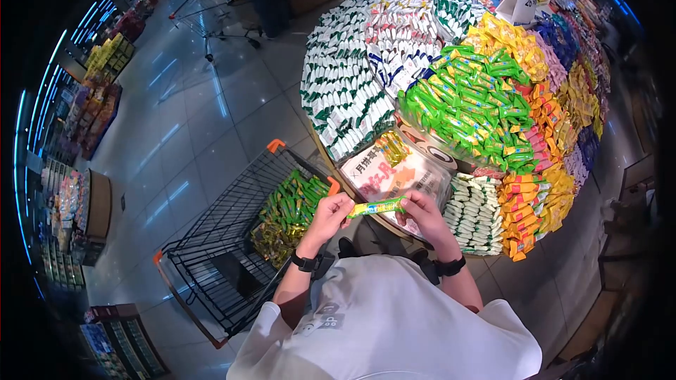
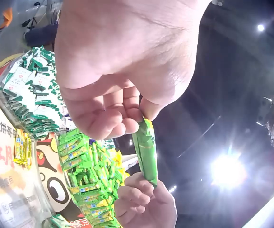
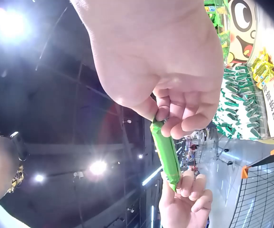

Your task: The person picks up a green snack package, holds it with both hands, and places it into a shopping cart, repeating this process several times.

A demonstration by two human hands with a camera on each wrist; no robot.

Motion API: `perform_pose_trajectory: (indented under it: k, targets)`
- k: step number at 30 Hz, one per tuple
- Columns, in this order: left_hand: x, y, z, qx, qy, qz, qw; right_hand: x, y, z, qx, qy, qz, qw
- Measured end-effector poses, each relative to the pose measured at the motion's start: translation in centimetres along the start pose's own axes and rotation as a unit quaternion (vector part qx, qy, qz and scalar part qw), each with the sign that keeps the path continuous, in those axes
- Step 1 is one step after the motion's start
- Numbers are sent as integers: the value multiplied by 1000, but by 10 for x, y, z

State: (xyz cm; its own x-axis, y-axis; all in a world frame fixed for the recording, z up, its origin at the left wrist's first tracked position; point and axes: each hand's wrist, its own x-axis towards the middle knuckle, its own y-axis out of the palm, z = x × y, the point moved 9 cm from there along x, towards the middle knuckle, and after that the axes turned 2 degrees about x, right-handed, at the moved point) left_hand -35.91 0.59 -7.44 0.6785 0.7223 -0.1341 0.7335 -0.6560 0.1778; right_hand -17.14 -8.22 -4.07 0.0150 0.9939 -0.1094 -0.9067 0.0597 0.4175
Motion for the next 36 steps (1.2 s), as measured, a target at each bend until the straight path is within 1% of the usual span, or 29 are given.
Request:
perform_pose_trajectory:
  k: [3, 7, 9, 10, 12, 13, 14, 16, 17, 19, 20, 22, 23, 25, 26, 28, 29, 30, 31, 32, 33, 34, 36]
  targets:
    - [4, -2, -4, -16, 15, -25, 999, -3, -4, 0, -2, 4, -21, 1000]
    - [9, 1, -7, 1, 40, -31, 999, -2, -17, -3, -9, 0, -45, 999]
    - [12, 0, -16, 5, 81, -47, 996, -3, -20, 2, -25, -13, -48, 998]
    - [15, 4, -20, 4, 81, -47, 996, -4, -21, 6, -38, -25, -51, 998]
    - [17, 12, -25, -92, 81, -48, 991, -3, -20, 10, -33, -32, -55, 997]
    - [19, 13, -24, -101, 73, -52, 991, -1, -20, 14, -27, -44, -57, 997]
    - [21, 14, -25, -102, 75, -52, 991, 1, -22, 15, -28, -45, -56, 997]
    - [21, 17, -24, -28, 58, -47, 997, 4, -27, 14, -4, -38, -66, 997]
    - [22, 17, -23, -29, 58, -47, 997, 3, -27, 16, -5, -38, -65, 997]
    - [21, 21, -22, -100, 50, -12, 994, 2, -25, 21, 31, 0, -90, 995]
    - [20, 18, -20, -101, 51, -14, 993, 3, -26, 20, 30, 1, -88, 996]
    - [18, 18, -17, -41, 55, 4, 998, 5, -25, 20, 9, -1, -68, 998]
    - [17, 17, -15, -42, 56, 2, 998, 7, -27, 17, 8, 0, -67, 998]
    - [13, 12, -12, -65, 50, -18, 996, 9, -26, 10, -58, 2, -43, 997]
    - [12, 9, -11, -67, 51, -21, 996, 8, -25, 8, -60, 4, -40, 997]
    - [6, -6, -18, -134, 93, -55, 985, 8, -21, 14, -82, -30, -43, 995]
    - [0, -24, -20, -233, 110, -99, 961, 8, -27, 14, -83, -25, -39, 995]
    - [-9, -45, -29, -222, 145, -126, 956, 6, -45, 16, -73, -16, -63, 995]
    - [-20, -61, -33, -172, 146, -147, 963, 8, -57, 18, -63, -9, -87, 994]
    - [-30, -77, -37, -121, 146, -167, 968, 11, -59, 20, -64, -6, -81, 995]
    - [-36, -84, -38, -53, 113, -166, 978, 10, -54, 25, -62, 0, -61, 996]
    - [-40, -86, -39, -56, 111, -174, 977, 9, -46, 27, -61, 7, -42, 997]
    - [-40, -81, -36, -20, 62, -161, 985, 15, -32, 25, -61, 22, -23, 998]
